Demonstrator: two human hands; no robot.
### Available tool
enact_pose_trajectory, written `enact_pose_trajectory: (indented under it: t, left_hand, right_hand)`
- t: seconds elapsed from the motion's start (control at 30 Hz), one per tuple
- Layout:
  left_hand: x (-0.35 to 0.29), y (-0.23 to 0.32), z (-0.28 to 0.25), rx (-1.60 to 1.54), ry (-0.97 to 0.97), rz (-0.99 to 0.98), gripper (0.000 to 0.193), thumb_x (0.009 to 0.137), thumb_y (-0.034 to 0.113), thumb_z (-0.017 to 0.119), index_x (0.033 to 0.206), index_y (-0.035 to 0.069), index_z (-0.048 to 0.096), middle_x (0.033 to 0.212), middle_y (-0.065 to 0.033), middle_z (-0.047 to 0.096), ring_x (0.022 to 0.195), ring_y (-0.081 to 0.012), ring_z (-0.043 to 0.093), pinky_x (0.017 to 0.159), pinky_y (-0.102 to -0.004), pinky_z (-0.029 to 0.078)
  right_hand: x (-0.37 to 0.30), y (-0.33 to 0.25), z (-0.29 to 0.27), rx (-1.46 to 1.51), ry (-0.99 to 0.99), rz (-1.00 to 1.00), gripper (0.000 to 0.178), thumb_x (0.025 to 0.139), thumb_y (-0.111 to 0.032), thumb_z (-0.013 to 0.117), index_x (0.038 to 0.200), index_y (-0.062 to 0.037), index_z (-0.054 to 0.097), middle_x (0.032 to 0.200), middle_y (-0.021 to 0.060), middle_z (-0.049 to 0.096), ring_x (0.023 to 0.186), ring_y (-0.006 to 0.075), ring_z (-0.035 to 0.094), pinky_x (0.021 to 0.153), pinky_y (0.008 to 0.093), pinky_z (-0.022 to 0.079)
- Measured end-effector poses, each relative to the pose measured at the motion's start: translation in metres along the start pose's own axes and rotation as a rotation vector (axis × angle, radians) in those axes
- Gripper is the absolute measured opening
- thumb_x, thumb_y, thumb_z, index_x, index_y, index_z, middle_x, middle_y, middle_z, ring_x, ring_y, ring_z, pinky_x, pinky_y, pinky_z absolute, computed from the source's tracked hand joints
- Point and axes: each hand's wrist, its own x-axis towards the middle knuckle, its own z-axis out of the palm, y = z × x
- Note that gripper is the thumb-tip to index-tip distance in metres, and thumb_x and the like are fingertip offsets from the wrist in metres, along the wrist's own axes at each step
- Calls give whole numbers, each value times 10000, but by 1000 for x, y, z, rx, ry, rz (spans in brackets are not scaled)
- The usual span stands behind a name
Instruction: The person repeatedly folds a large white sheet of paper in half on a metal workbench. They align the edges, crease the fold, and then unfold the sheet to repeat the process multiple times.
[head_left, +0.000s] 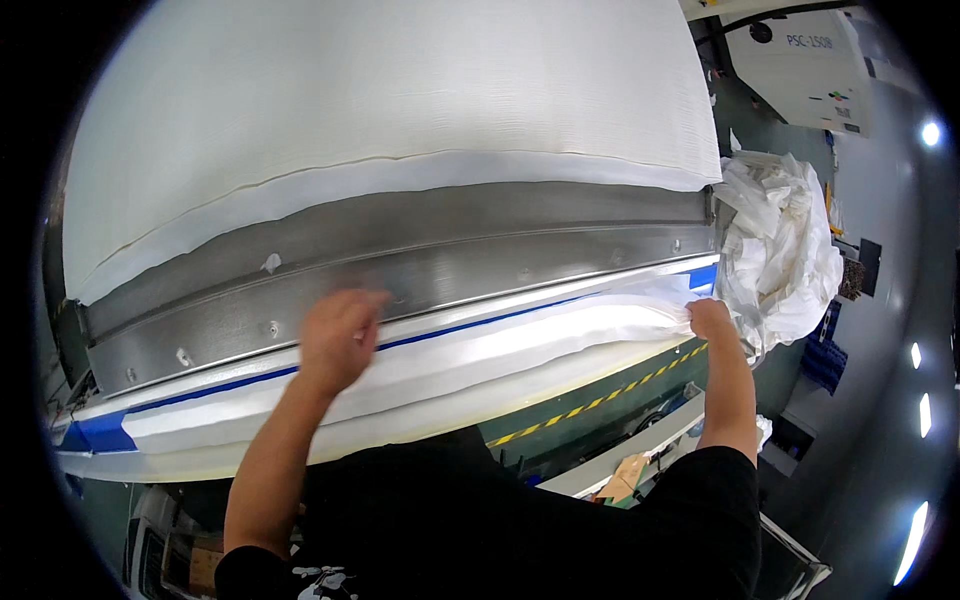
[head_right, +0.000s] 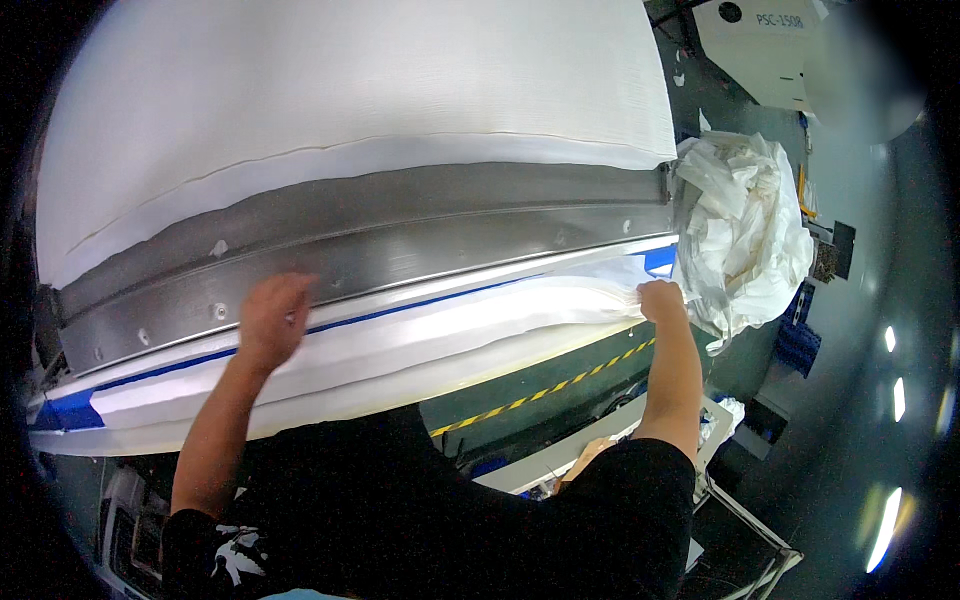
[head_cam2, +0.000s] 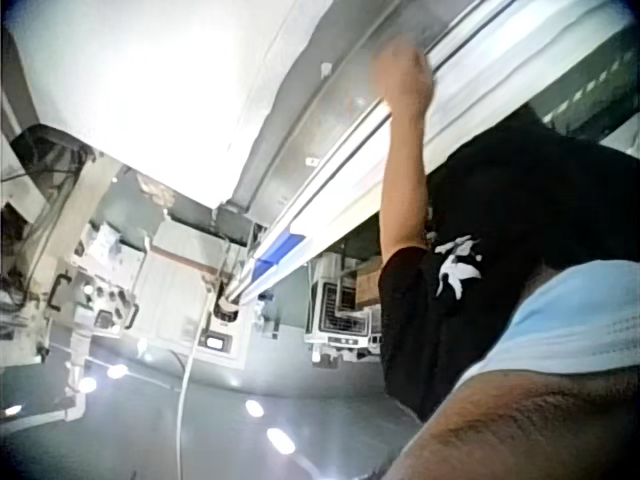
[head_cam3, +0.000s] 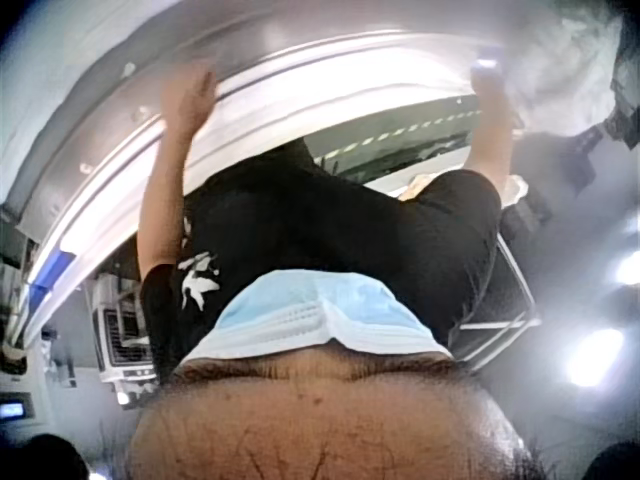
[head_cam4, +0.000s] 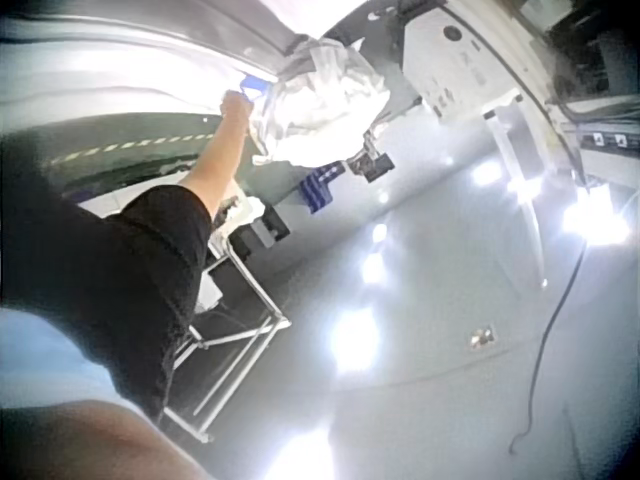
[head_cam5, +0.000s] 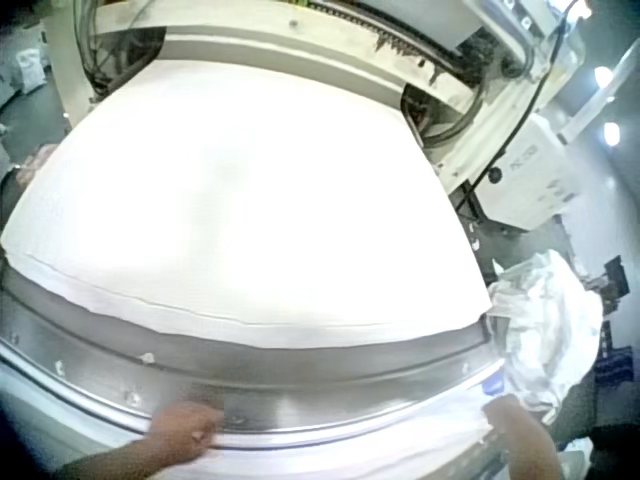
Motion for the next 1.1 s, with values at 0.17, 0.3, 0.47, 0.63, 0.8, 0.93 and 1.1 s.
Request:
enact_pose_trajectory:
  t: [0.17, 0.3, 0.47, 0.63, 0.8, 0.93, 1.1]
  left_hand:
    - [33, 56, 46, -239, -248, 148, 250, 790, 76, 574, 1036, 70, 618, 962, -114, 635, 909, -285, 602, 795, -395, 478]
    - [57, 87, 77, -349, -501, 163, 280, 839, 135, 564, 1109, 64, 588, 1061, -140, 618, 999, -306, 580, 862, -412, 463]
    - [71, 117, 112, -438, -600, 176, 294, 910, 206, 478, 1150, 57, 560, 1145, -162, 572, 1050, -315, 550, 885, -415, 451]
    - [76, 125, 142, -541, -646, 89, 359, 943, 298, 418, 1155, 43, 555, 1168, -164, 567, 1074, -339, 535, 904, -425, 433]
    - [80, 109, 148, -424, -1107, -39, 546, 961, 462, 289, 1160, 36, 565, 1156, -189, 582, 1103, -360, 522, 948, -438, 396]
    - [57, 85, 139, -409, -1196, -101, 590, 958, 519, 239, 1197, 89, 565, 1160, -200, 584, 1094, -364, 536, 941, -441, 399]
    - [64, 62, 43, -394, -867, -149, 510, 954, 469, 335, 1117, 66, 603, 1078, -191, 618, 1019, -352, 568, 894, -423, 429]
  right_hand:
    - [-8, -9, -6, -25, 20, -69, 319, 776, -171, 521, 1070, -172, 646, 958, 90, 673, 902, 268, 638, 786, 400, 491]
    - [-26, -25, -18, -45, 36, -176, 329, 769, -179, 526, 1076, -159, 643, 985, 93, 666, 925, 249, 630, 828, 385, 470]
    - [-51, -49, -25, 54, 141, -271, 338, 735, -169, 537, 1055, -144, 646, 989, 71, 660, 935, 229, 617, 849, 384, 451]
    - [-63, -79, -45, 139, 275, -442, 274, 708, -156, 559, 966, -139, 650, 923, 67, 660, 885, 247, 622, 797, 396, 460]
    - [-68, -112, -81, 260, 58, -529, 355, 690, -207, 577, 1024, -111, 646, 953, 108, 663, 893, 287, 622, 807, 403, 474]
    - [-58, -141, -114, 439, -232, -499, 502, 681, -292, 611, 1128, -67, 590, 1000, 199, 645, 934, 359, 612, 847, 410, 474]
    - [-10, -168, -90, 616, -242, -643, 568, 621, -325, 678, 1097, -25, 596, 1007, 227, 637, 945, 364, 607, 838, 389, 469]
